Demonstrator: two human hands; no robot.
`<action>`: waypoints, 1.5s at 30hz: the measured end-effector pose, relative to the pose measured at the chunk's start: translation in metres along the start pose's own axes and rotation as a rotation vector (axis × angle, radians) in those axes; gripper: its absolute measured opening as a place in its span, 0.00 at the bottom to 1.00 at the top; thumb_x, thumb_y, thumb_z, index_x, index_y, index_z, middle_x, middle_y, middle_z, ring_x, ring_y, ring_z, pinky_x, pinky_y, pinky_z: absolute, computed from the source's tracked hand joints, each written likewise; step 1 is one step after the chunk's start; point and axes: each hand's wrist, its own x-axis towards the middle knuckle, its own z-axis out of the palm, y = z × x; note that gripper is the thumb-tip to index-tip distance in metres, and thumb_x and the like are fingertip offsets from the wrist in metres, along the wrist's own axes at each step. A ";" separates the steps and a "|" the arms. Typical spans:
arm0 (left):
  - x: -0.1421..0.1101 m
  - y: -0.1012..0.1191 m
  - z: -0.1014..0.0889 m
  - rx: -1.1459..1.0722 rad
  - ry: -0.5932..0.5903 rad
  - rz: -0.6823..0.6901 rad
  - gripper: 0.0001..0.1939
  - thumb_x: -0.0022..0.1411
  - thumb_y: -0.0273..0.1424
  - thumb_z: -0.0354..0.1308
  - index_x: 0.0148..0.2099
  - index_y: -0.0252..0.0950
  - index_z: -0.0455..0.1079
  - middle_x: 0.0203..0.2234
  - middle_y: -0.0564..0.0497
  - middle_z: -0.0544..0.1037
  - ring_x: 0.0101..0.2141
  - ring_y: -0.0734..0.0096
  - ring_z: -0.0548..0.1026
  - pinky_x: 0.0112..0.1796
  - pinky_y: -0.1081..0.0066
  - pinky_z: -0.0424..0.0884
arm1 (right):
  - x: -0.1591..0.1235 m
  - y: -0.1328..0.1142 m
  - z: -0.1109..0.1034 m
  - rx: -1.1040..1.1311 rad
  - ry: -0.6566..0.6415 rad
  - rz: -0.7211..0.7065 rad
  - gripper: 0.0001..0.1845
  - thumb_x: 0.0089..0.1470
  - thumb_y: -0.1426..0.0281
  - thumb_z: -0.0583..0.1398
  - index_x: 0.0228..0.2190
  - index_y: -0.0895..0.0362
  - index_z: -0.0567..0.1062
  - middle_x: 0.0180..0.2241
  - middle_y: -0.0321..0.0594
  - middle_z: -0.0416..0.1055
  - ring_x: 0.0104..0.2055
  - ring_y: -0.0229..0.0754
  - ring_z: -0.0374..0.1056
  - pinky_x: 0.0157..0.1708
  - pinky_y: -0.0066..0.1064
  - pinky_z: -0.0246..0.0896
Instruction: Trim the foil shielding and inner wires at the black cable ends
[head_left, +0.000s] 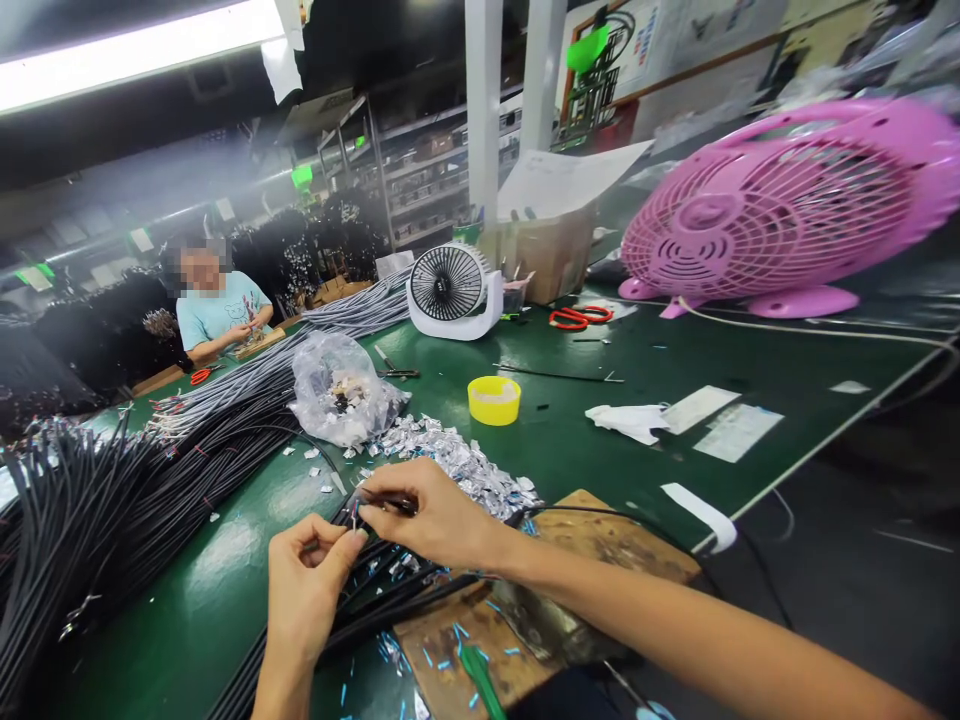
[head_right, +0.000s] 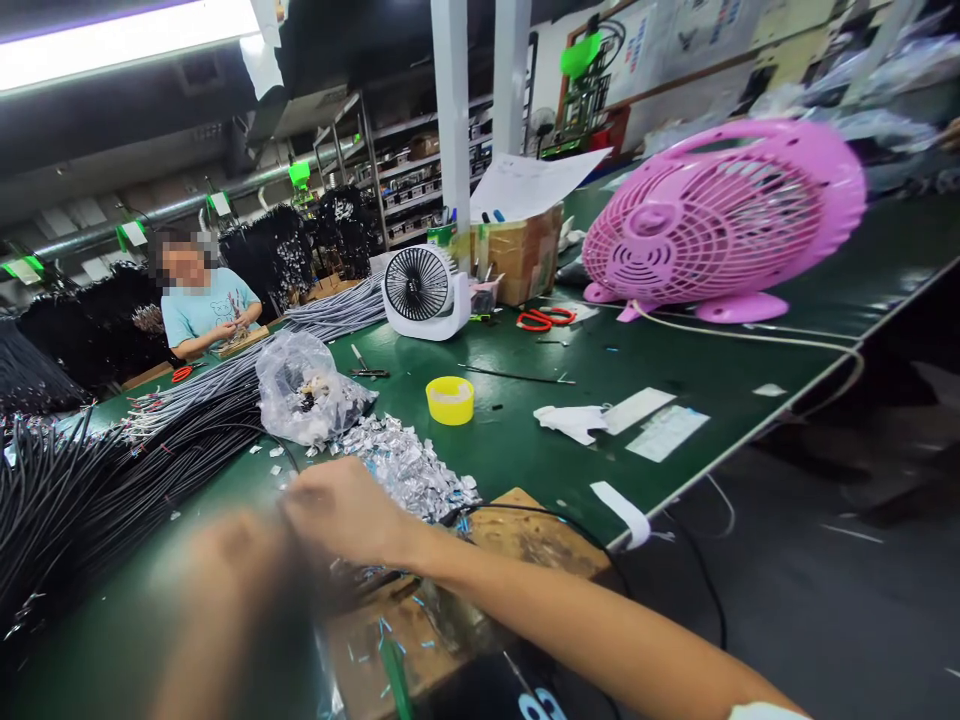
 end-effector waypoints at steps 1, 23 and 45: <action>0.000 0.000 -0.001 0.006 -0.001 -0.013 0.15 0.42 0.32 0.61 0.13 0.35 0.59 0.07 0.61 0.56 0.11 0.85 0.50 0.13 0.79 0.45 | -0.001 0.001 0.000 -0.041 0.003 -0.080 0.11 0.49 0.75 0.55 0.18 0.61 0.69 0.16 0.31 0.57 0.19 0.31 0.51 0.20 0.23 0.45; -0.020 -0.016 0.005 0.378 -0.032 0.409 0.12 0.61 0.35 0.55 0.29 0.31 0.67 0.21 0.56 0.68 0.22 0.79 0.67 0.23 0.76 0.65 | 0.006 0.003 -0.002 0.662 -0.239 0.566 0.08 0.32 0.67 0.56 0.13 0.57 0.61 0.10 0.26 0.56 0.11 0.25 0.44 0.11 0.20 0.37; -0.034 0.003 0.006 0.629 0.582 0.814 0.07 0.54 0.24 0.57 0.26 0.38 0.71 0.13 0.57 0.65 0.13 0.78 0.61 0.18 0.77 0.62 | -0.011 -0.008 -0.003 0.079 -0.037 -0.052 0.15 0.60 0.62 0.50 0.37 0.59 0.71 0.34 0.42 0.71 0.35 0.40 0.66 0.36 0.30 0.61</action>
